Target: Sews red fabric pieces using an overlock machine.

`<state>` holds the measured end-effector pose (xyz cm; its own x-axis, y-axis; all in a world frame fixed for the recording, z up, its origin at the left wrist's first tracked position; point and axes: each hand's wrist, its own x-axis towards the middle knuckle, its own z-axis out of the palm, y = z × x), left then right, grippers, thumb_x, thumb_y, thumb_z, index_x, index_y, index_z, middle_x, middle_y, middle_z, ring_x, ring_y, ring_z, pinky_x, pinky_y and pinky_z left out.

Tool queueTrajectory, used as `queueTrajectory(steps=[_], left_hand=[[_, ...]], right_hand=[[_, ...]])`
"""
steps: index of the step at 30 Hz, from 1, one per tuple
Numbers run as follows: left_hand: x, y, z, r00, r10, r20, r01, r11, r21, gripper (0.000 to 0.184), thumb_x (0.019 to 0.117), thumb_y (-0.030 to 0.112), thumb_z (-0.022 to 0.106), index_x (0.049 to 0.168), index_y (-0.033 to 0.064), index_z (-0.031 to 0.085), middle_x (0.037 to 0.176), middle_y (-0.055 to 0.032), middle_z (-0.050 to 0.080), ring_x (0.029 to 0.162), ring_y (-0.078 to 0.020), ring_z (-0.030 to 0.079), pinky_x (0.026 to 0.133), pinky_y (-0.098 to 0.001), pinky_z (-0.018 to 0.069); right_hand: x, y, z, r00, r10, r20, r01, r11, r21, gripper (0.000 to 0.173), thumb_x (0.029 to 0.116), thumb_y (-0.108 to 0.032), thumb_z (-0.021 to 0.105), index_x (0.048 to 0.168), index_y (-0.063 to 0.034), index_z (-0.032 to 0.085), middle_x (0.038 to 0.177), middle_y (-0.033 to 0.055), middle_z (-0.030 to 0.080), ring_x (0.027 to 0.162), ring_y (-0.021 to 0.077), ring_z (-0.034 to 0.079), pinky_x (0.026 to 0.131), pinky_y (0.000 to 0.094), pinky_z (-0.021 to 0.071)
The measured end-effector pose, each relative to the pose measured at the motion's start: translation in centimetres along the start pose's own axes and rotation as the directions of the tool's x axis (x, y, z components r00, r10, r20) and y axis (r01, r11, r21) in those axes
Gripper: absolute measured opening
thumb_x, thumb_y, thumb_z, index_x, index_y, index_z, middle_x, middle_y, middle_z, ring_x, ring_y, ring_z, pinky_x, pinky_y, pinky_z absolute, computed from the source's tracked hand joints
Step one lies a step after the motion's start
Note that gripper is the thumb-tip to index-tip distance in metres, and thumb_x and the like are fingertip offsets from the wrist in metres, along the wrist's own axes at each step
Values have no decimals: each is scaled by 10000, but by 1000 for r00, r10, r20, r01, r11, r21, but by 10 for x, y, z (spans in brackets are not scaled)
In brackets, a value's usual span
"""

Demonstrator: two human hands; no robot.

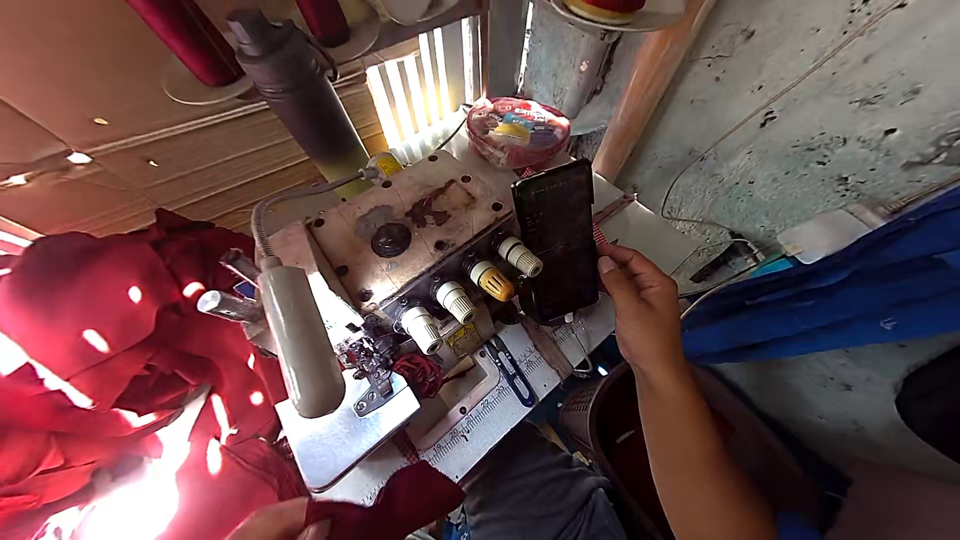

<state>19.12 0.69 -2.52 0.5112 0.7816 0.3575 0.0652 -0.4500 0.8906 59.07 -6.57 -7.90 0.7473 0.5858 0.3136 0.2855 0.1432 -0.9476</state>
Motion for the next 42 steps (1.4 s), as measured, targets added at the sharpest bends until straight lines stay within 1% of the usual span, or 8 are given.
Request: queueTrajectory(steps=[3,6,14,23,30,36,40,42], left_hand=[[21,-26,3,998,58,37,-62,989,133,120,998,165,662,1083,185,744,990,110,750,863,9,696,787,-191,592],[28,-38,7,996,70,55,-78,985,155,110,989,169,676,1060,169,760,977,94,759,837,9,698,775,-178,590],[26,-39,7,991,92,94,-109,973,205,109,1005,187,660,1050,155,754,989,85,761,869,26,696,803,-159,580],[26,-40,9,993,96,74,-108,977,186,106,999,191,670,1043,155,759,965,90,761,825,42,684,768,-142,571],[25,-40,9,994,92,67,-102,980,171,101,994,181,676,1044,147,757,962,89,760,822,36,684,764,-143,571],[26,-41,9,994,94,54,-102,982,161,101,990,185,683,1047,147,756,938,89,758,781,35,676,728,-140,569],[24,-38,10,995,98,38,-103,980,172,88,988,166,680,1029,127,747,921,77,751,759,32,667,705,-138,567],[19,-32,6,992,99,74,-112,971,213,89,992,167,672,1035,119,734,950,60,752,817,32,681,753,-148,574]], right_hand=[[3,-5,5,1000,-17,11,16,1000,16,287,1033,-124,556,1283,-50,673,1131,56,727,1014,132,698,888,313,588],[9,-13,10,998,-50,30,49,999,8,324,1020,-108,564,1328,-53,647,1168,58,719,1038,127,696,895,297,589],[28,-31,25,994,-74,74,81,993,-86,445,1002,-181,627,1434,-106,552,1117,31,684,855,105,674,716,265,586],[38,-43,38,998,-42,56,51,985,-165,458,984,-318,684,1404,-174,570,1000,16,708,780,110,696,635,281,592],[40,-42,42,998,-42,39,49,981,-186,451,963,-322,717,1371,-176,589,993,9,724,779,102,708,635,291,600],[33,-36,35,996,-82,40,87,984,-154,463,988,-287,679,1419,-158,571,1048,16,718,841,112,709,696,286,610],[14,-19,27,996,-77,43,81,992,-97,518,987,-224,662,1478,-132,525,1252,56,686,1032,153,708,840,331,621],[5,-11,22,997,-64,49,67,995,-71,539,989,-201,643,1501,-115,502,1303,80,666,1070,165,704,869,325,623]])
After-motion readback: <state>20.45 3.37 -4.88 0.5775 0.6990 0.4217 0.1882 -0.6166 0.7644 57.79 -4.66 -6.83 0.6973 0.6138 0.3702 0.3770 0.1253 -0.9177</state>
